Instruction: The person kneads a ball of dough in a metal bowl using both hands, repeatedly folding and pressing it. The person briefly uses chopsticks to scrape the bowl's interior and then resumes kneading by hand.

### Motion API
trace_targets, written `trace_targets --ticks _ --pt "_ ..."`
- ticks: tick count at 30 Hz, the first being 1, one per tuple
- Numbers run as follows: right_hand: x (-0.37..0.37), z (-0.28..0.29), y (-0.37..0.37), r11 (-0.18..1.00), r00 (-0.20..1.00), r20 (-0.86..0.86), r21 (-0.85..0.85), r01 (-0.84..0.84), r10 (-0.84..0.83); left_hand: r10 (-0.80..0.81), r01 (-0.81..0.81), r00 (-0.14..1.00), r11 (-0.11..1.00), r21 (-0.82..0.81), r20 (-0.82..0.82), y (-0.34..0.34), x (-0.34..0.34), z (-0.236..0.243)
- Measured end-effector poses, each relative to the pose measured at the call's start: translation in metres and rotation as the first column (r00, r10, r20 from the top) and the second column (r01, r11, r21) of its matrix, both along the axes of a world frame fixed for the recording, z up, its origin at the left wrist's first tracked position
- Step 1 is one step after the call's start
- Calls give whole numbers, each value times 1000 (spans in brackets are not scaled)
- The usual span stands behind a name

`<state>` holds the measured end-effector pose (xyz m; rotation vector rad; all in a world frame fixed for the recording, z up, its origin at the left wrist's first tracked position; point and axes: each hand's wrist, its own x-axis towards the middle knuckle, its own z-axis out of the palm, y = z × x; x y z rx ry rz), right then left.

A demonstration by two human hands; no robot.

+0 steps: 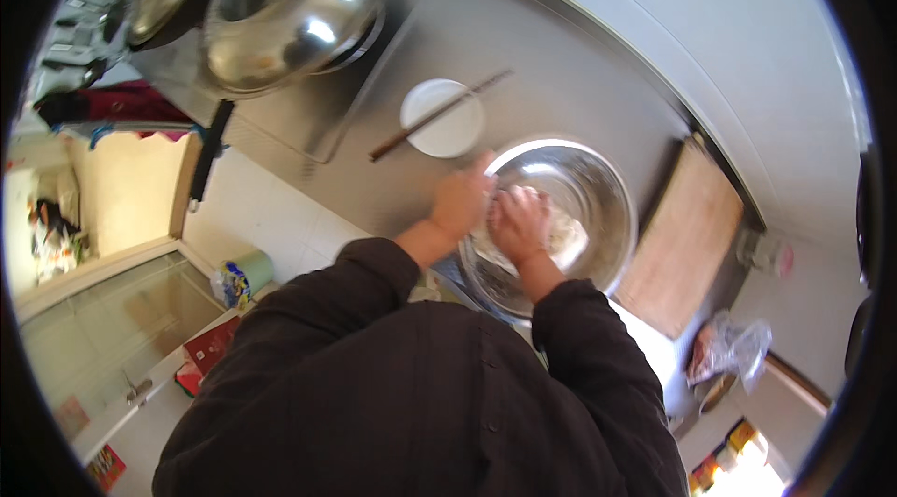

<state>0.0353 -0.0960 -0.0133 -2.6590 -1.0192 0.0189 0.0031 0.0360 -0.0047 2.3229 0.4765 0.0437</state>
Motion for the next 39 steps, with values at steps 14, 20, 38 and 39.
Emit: trace_targets --ticks 14,20,38,39 --pt "70 -30 -116 944 859 -496 205 258 -127 -358 299 877 929 217 321 -44 7 19" --pt "42 17 -119 605 77 -943 -144 783 -325 -210 207 975 977 -46 -68 -72 19 0" --pt "-9 53 -94 905 901 -327 220 365 -284 -303 234 951 830 -507 -57 -70 -15 1" --pt "-27 38 -88 896 944 -120 299 329 -307 -280 224 959 859 -461 -55 -74 -18 -3"
